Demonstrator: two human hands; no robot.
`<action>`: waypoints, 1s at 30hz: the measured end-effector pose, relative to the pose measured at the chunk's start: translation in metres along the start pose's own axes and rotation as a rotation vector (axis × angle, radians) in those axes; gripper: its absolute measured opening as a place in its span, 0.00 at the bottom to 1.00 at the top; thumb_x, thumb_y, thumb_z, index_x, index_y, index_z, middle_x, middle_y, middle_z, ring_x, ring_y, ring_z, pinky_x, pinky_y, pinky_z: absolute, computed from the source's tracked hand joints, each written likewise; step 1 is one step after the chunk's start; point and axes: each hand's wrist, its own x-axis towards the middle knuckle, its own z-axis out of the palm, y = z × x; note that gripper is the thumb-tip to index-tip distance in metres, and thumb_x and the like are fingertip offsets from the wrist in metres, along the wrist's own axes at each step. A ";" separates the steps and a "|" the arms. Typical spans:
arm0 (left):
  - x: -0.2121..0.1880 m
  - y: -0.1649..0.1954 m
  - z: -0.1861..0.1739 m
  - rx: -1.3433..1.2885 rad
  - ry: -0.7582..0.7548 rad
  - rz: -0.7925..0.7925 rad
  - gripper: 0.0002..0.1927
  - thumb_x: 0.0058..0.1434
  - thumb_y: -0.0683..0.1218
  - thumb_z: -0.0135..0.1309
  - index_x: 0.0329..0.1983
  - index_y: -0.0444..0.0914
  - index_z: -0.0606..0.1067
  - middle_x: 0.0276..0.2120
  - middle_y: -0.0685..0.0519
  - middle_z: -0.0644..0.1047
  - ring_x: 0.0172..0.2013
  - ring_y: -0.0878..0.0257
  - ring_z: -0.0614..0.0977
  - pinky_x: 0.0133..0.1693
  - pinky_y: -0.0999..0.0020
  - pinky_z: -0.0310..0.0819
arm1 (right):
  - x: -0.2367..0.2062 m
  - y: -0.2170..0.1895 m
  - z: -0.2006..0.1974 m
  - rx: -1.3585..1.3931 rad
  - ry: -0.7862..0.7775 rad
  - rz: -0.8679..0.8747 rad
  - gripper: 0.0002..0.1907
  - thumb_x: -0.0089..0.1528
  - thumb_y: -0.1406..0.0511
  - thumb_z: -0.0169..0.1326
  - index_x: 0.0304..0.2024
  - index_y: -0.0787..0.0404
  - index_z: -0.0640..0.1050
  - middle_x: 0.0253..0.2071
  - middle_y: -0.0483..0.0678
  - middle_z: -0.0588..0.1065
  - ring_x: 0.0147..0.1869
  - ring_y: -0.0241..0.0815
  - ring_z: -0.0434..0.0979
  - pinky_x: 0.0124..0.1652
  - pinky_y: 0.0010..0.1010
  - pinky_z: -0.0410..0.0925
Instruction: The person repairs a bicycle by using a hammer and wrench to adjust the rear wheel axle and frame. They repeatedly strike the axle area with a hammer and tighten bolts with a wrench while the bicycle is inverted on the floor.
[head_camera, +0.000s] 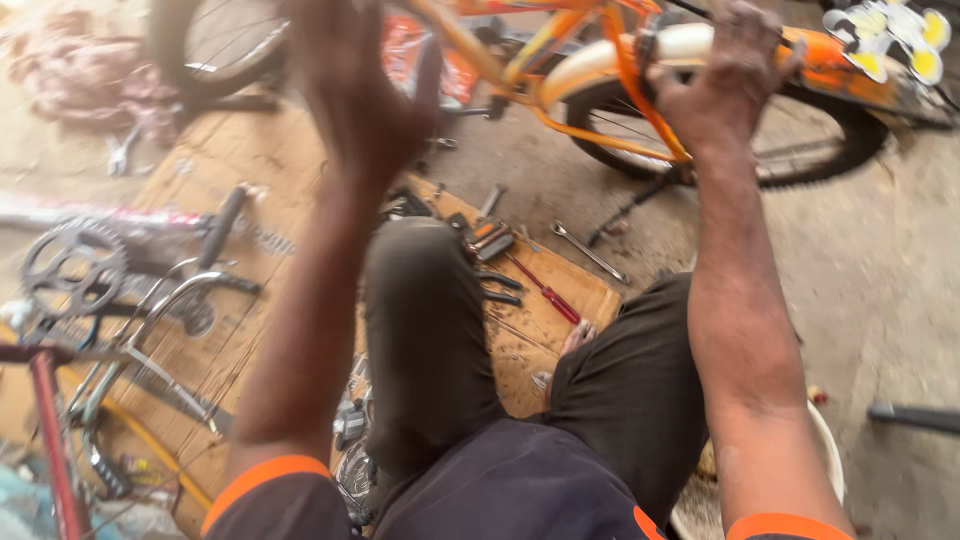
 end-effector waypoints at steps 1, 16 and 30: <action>-0.025 -0.001 0.000 -0.091 -0.018 0.006 0.10 0.63 0.46 0.62 0.40 0.34 0.78 0.38 0.41 0.79 0.42 0.44 0.80 0.47 0.49 0.72 | 0.000 -0.007 -0.001 0.069 0.086 0.013 0.35 0.58 0.57 0.69 0.64 0.62 0.73 0.63 0.54 0.68 0.70 0.57 0.62 0.65 0.71 0.43; -0.256 -0.138 -0.004 0.135 -0.842 -1.163 0.21 0.57 0.54 0.58 0.46 0.36 0.81 0.45 0.37 0.81 0.48 0.43 0.82 0.52 0.51 0.74 | 0.117 -0.106 0.147 0.408 -0.076 -0.383 0.38 0.67 0.57 0.64 0.70 0.68 0.63 0.59 0.67 0.71 0.64 0.69 0.70 0.61 0.56 0.64; -0.250 -0.303 0.150 0.312 -0.795 -1.040 0.29 0.57 0.42 0.52 0.64 0.37 0.69 0.70 0.40 0.62 0.60 0.38 0.72 0.56 0.43 0.71 | 0.094 -0.110 0.122 -0.031 -0.035 -0.296 0.52 0.57 0.57 0.71 0.73 0.67 0.55 0.55 0.65 0.71 0.58 0.68 0.73 0.55 0.58 0.66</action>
